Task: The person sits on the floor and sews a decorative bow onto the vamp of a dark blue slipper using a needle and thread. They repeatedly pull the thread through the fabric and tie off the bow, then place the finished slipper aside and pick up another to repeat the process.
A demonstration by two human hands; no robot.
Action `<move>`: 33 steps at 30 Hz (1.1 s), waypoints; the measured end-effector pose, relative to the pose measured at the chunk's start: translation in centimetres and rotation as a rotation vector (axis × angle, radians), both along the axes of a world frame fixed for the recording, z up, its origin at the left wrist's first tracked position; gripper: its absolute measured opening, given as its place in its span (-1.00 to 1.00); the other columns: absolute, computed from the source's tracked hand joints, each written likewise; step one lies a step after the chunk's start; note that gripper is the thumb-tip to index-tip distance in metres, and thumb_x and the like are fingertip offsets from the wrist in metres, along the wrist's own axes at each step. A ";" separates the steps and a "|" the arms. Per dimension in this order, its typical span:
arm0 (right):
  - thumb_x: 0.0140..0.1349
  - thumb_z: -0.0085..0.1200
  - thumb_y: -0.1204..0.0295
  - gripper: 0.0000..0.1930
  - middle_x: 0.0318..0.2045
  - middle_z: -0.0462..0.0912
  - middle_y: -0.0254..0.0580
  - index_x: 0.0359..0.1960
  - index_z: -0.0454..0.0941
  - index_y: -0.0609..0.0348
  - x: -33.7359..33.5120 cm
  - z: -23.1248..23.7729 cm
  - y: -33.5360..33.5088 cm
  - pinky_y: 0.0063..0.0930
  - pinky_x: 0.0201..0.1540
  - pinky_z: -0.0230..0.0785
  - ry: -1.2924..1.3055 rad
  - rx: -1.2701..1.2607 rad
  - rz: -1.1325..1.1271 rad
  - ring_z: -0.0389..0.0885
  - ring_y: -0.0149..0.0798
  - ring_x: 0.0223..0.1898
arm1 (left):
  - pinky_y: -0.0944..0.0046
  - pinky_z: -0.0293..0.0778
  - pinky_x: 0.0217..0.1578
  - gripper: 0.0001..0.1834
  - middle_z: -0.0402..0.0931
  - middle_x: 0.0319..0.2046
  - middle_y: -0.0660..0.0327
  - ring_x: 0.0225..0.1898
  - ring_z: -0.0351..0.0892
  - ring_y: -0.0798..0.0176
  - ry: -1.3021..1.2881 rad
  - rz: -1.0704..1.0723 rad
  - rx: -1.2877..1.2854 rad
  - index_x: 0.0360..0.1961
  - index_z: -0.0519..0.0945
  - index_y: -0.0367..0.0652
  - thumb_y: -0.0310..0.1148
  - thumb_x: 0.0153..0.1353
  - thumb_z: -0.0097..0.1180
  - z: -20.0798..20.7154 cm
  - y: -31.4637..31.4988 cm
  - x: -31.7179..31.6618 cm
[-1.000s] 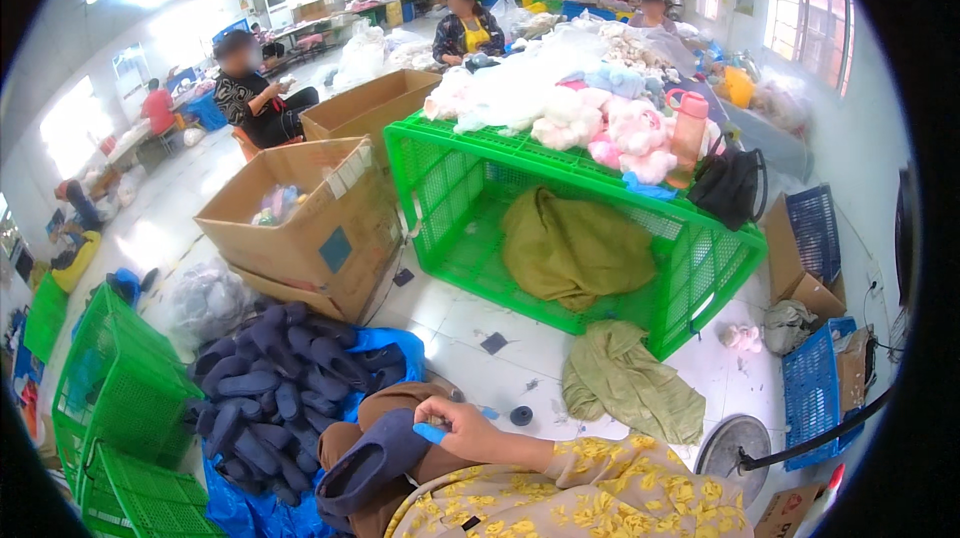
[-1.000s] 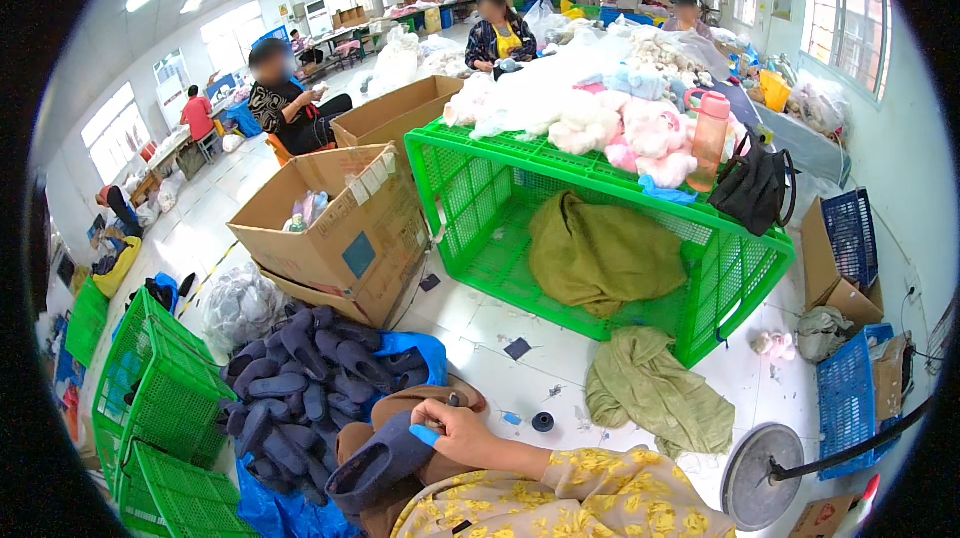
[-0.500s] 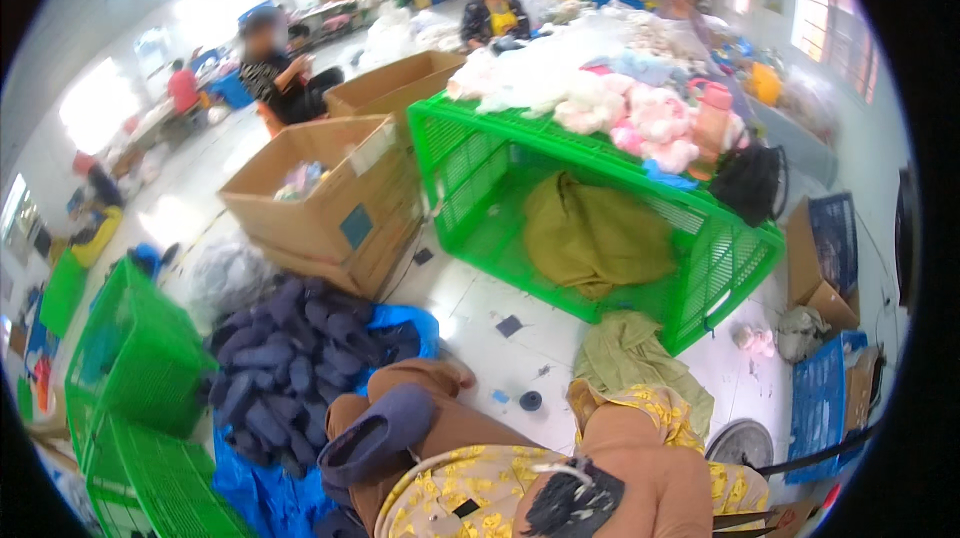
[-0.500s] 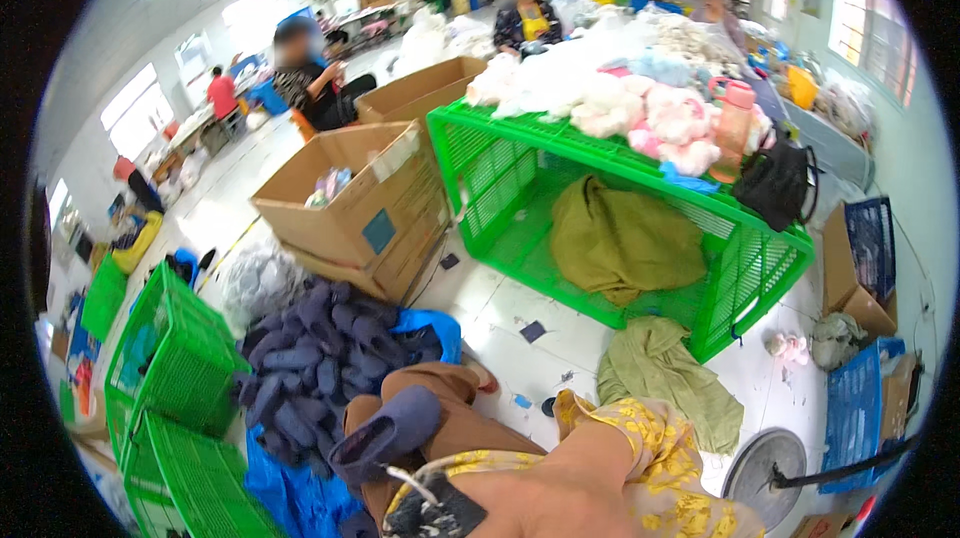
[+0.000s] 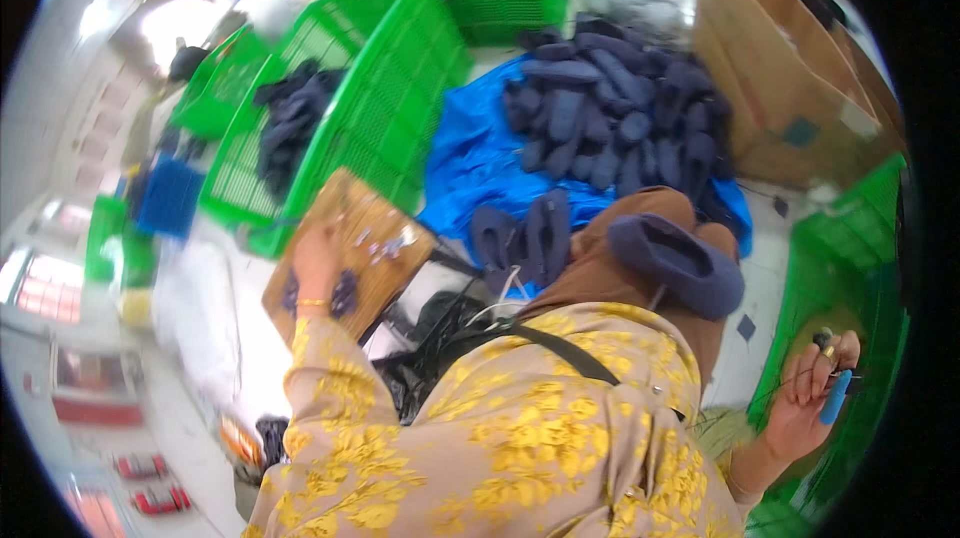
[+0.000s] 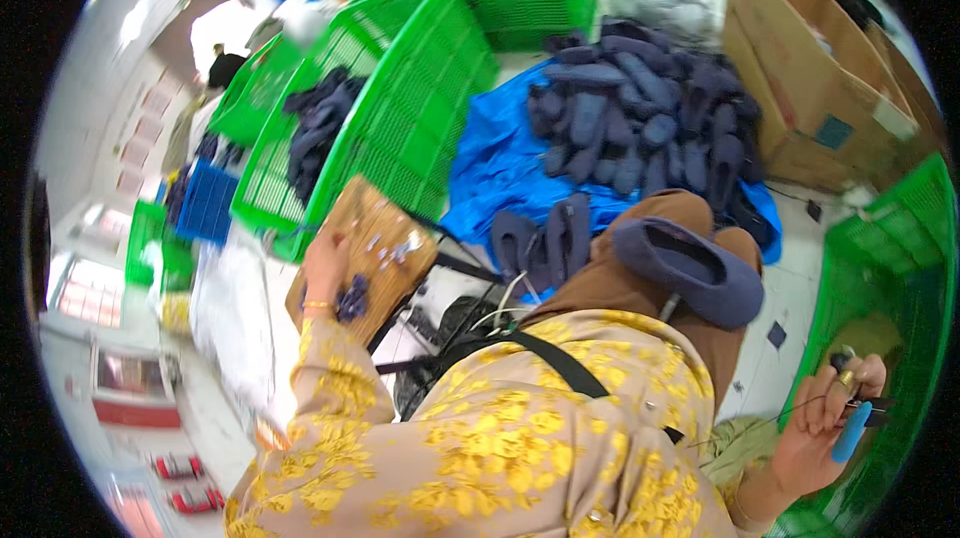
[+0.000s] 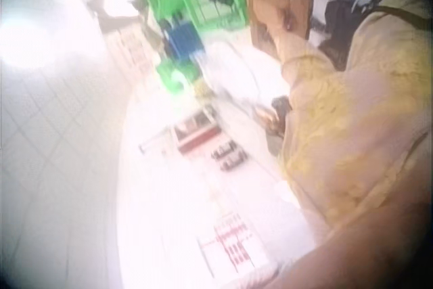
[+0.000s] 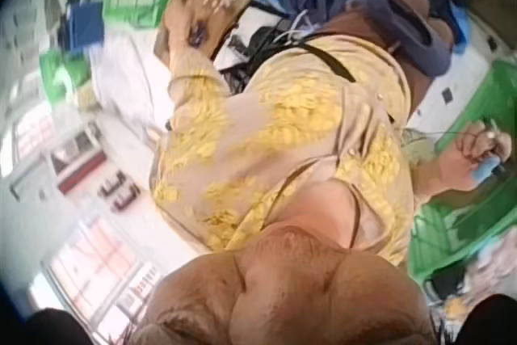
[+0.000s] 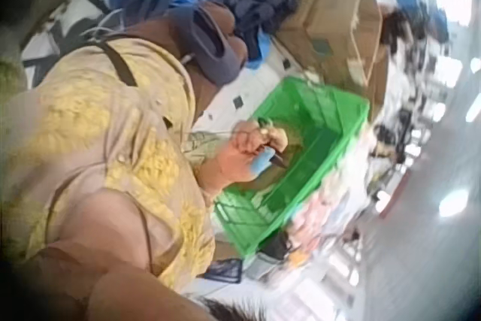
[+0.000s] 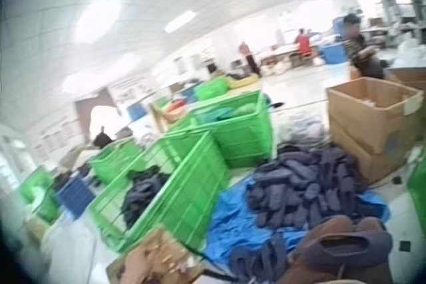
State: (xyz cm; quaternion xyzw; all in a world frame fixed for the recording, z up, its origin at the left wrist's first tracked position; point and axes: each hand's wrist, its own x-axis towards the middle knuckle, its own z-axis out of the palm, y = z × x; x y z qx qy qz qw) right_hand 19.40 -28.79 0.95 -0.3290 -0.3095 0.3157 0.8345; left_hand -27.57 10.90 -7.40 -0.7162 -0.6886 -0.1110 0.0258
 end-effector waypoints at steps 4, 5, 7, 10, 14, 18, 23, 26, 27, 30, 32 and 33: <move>0.46 -0.17 0.35 -0.73 -0.57 0.11 -0.44 0.07 0.27 0.23 -0.6 -4.5 -0.8 -0.65 -0.54 -0.04 0.063 -0.159 -0.147 0.02 -0.56 -0.58 | 0.00 0.49 -0.11 -0.78 0.64 -0.32 -0.03 -0.18 0.61 -0.09 -0.120 0.013 -0.091 -0.32 0.67 -0.16 -0.28 0.14 0.06 -2.3 -0.9 -5.6; 0.47 -0.18 0.34 -0.72 -0.57 0.11 -0.44 0.08 0.28 0.25 -0.5 -5.5 -1.5 -0.65 -0.55 -0.05 0.080 -0.201 -0.206 0.00 -0.57 -0.58 | 0.00 0.49 -0.12 -0.77 0.62 -0.31 -0.05 -0.15 0.60 -0.10 -0.103 0.053 -0.129 -0.33 0.66 -0.16 -0.26 0.16 0.05 -2.5 -0.9 -7.0; 0.47 -0.18 0.34 -0.70 -0.57 0.09 -0.46 0.10 0.31 0.27 2.2 -5.3 -1.2 -0.64 -0.56 -0.07 0.102 -0.259 -0.321 -0.03 -0.58 -0.58 | -0.03 0.48 -0.12 -0.74 0.61 -0.26 -0.06 -0.10 0.57 -0.13 -0.020 0.150 0.001 -0.28 0.63 -0.16 -0.22 0.18 0.04 -2.1 -0.2 -8.3; 0.48 -0.18 0.34 -0.67 -0.57 0.08 -0.47 0.13 0.33 0.30 3.4 -6.7 -2.5 -0.62 -0.56 -0.08 0.116 -0.258 -0.382 -0.04 -0.57 -0.58 | -0.10 0.44 -0.11 -0.63 0.57 -0.14 -0.07 -0.07 0.53 -0.19 0.038 0.277 0.066 -0.12 0.56 -0.18 -0.12 0.22 0.04 1.8 -3.2 -6.5; 0.47 -0.19 0.39 -0.68 -0.56 0.08 -0.47 0.14 0.32 0.32 5.1 -8.6 -3.6 -0.62 -0.56 -0.08 0.112 -0.214 -0.296 -0.03 -0.57 -0.58 | 0.04 0.37 0.07 -0.32 0.54 -0.01 -0.04 0.03 0.53 -0.03 -0.363 0.105 0.047 0.13 0.45 -0.26 -0.10 0.03 0.32 -1.8 -6.0 -12.6; 0.47 -0.21 0.43 -0.69 -0.56 0.07 -0.47 0.16 0.32 0.32 4.8 -8.9 -2.4 -0.63 -0.57 -0.08 0.220 -0.348 -0.442 -0.02 -0.57 -0.59 | 0.09 0.19 0.25 -0.03 0.27 0.23 -0.15 0.28 0.25 -0.12 -0.252 0.010 0.038 0.30 0.22 -0.23 -0.04 -0.08 0.41 -4.4 -8.8 -10.3; 0.46 -0.21 0.43 -0.69 -0.56 0.10 -0.48 0.15 0.32 0.31 5.7 -9.9 -1.0 -0.67 -0.58 -0.07 0.164 -0.227 -0.227 -0.01 -0.59 -0.61 | -0.09 0.05 0.30 0.07 0.10 0.34 -0.16 0.38 0.05 -0.17 -0.235 0.131 0.131 0.35 0.16 -0.19 0.15 -0.07 0.35 -6.4 -5.9 -6.6; 0.46 -0.20 0.41 -0.71 -0.56 0.10 -0.49 0.11 0.35 0.30 4.7 -10.1 -0.5 -0.69 -0.59 -0.07 0.193 -0.276 -0.319 0.00 -0.60 -0.61 | -0.13 0.06 0.28 0.05 0.11 0.34 -0.13 0.37 0.07 -0.15 -0.192 0.171 0.127 0.35 0.16 -0.19 0.20 -0.04 0.30 -6.7 -3.5 -4.5; 0.46 -0.19 0.40 -0.71 -0.57 0.10 -0.49 0.10 0.36 0.30 4.3 -10.2 -0.1 -0.69 -0.59 -0.07 0.211 -0.309 -0.374 0.00 -0.61 -0.61 | 0.00 0.11 0.29 -0.03 0.19 0.29 -0.16 0.35 0.11 -0.16 -0.149 0.183 0.160 0.29 0.21 -0.27 0.13 0.01 0.30 -6.3 -3.1 -3.6; 0.47 -0.19 0.38 -0.72 -0.58 0.10 -0.50 0.07 0.38 0.29 3.8 -10.2 0.1 -0.69 -0.61 -0.09 0.242 -0.363 -0.369 0.00 -0.60 -0.61 | -0.02 0.16 0.25 -0.06 0.23 0.26 -0.11 0.33 0.16 -0.14 -0.144 0.232 0.198 0.28 0.23 -0.22 0.15 0.02 0.28 -6.6 -1.3 -2.5; 0.47 -0.18 0.37 -0.72 -0.59 0.09 -0.50 0.06 0.39 0.28 3.7 -10.5 -0.3 -0.69 -0.61 -0.09 0.226 -0.332 -0.341 0.00 -0.60 -0.62 | -0.12 0.18 0.19 -0.21 0.27 0.23 -0.05 0.28 0.21 -0.12 -0.086 0.269 0.278 0.24 0.30 -0.14 0.12 0.11 0.21 -6.6 -0.7 -2.1; 0.47 -0.18 0.36 -0.73 -0.60 0.08 -0.50 0.05 0.40 0.28 3.7 -10.7 -0.6 -0.69 -0.61 -0.10 0.217 -0.316 -0.330 0.00 -0.61 -0.62 | -0.16 0.17 0.17 -0.24 0.27 0.22 -0.03 0.27 0.21 -0.11 -0.085 0.267 0.305 0.24 0.31 -0.11 0.10 0.13 0.19 -6.0 -0.6 -2.1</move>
